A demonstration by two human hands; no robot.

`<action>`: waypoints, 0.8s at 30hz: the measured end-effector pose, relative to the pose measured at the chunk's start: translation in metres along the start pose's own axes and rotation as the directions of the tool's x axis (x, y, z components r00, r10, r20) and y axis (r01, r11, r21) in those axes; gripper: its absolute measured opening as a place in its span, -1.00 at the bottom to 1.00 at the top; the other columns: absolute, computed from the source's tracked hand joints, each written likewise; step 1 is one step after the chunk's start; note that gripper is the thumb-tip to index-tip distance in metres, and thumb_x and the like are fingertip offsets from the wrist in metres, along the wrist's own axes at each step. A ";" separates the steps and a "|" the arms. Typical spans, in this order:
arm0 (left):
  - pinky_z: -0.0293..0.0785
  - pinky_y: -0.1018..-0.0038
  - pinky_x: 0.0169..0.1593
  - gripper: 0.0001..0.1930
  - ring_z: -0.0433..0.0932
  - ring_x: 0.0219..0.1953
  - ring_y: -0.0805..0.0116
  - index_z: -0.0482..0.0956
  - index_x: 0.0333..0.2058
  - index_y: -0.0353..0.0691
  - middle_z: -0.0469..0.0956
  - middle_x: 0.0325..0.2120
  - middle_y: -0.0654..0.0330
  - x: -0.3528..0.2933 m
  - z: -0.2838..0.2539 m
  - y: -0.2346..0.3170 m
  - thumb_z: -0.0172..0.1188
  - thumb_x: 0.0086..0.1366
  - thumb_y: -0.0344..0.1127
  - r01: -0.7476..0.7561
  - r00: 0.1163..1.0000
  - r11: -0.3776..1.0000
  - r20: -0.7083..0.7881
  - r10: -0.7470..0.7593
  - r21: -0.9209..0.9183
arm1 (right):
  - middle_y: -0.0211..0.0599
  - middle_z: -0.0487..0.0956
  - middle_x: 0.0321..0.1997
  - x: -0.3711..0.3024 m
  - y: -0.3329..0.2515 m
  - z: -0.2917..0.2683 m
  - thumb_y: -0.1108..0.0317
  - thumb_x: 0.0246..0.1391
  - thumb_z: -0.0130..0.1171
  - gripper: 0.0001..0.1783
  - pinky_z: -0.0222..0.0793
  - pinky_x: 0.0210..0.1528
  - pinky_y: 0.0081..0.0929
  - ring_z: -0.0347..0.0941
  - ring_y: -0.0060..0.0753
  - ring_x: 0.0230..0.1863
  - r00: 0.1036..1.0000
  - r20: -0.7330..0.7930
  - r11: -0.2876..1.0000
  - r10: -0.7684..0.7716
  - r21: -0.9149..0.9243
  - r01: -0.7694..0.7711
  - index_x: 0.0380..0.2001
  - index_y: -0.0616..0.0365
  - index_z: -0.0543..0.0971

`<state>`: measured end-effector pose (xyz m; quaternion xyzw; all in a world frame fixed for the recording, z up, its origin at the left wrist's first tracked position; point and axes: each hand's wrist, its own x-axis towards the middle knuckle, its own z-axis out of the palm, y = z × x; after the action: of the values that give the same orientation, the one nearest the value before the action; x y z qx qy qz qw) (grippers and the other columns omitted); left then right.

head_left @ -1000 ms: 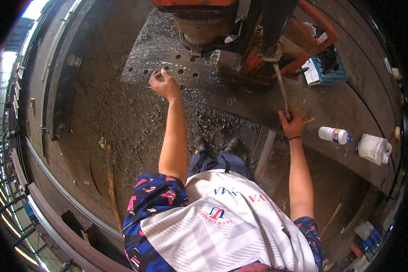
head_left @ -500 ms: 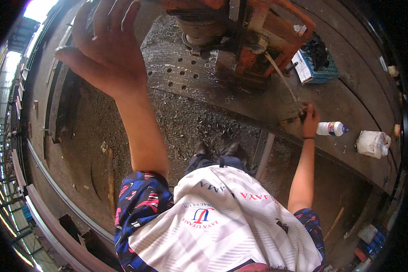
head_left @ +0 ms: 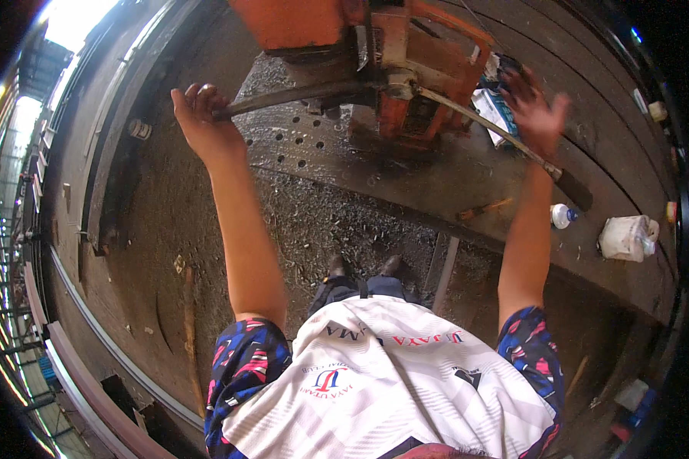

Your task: The person operates a drill press to create holes in a metal plate. They repeatedly apply liquid from a bottle to the drilling area, likely as a coolant or lubricant, and use a brush to clear away metal shavings.

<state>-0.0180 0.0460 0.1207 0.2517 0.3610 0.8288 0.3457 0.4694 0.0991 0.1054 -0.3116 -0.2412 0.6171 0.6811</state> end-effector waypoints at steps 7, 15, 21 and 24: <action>0.31 0.40 -0.19 -0.55 0.42 -0.32 0.33 0.44 -0.19 -0.24 0.49 -0.36 0.14 -0.011 -0.012 -0.018 0.13 0.29 0.09 0.137 0.990 0.990 -0.041 -0.135 0.031 | 0.02 0.45 0.14 0.138 0.078 -0.047 -0.43 0.16 -0.31 -0.08 0.17 0.24 -0.13 0.31 -0.09 0.22 0.831 0.379 0.913 0.407 -0.138 -0.384 0.07 0.28 0.42; 0.35 0.40 -0.15 -0.52 0.45 -0.32 0.28 0.45 -0.18 -0.32 0.51 -0.37 0.10 -0.019 -0.032 -0.051 0.13 0.30 0.08 0.227 0.968 0.972 -0.126 -0.217 0.068 | 0.06 0.45 0.14 0.143 0.090 -0.036 -0.51 0.08 -0.30 0.01 0.14 0.26 -0.07 0.30 0.01 0.22 0.860 0.360 0.929 0.362 -0.217 -0.300 0.12 0.30 0.38; 0.35 0.37 -0.08 -0.42 0.46 -0.27 0.29 0.45 -0.10 -0.39 0.53 -0.34 0.08 -0.031 -0.033 -0.076 0.14 0.27 0.12 0.323 0.934 0.933 -0.210 -0.288 0.156 | 0.09 0.44 0.14 0.139 0.077 -0.022 -0.56 0.02 -0.29 0.09 0.11 0.28 -0.03 0.29 0.08 0.23 0.915 0.355 0.978 0.192 -0.151 -0.146 0.15 0.32 0.35; 0.37 0.34 -0.05 -0.39 0.47 -0.24 0.28 0.42 -0.06 -0.38 0.54 -0.32 0.06 -0.037 -0.045 -0.089 0.13 0.26 0.14 0.397 0.907 0.912 -0.196 -0.372 0.101 | 0.10 0.44 0.14 0.120 0.042 -0.007 -0.59 -0.01 -0.29 0.12 0.09 0.28 0.00 0.28 0.12 0.23 0.919 0.394 0.997 -0.013 -0.070 0.044 0.17 0.32 0.33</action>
<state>0.0104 0.0434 0.0180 0.1263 0.4888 0.7356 0.4516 0.4602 0.2186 0.0636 -0.2040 -0.4015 0.6474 0.6149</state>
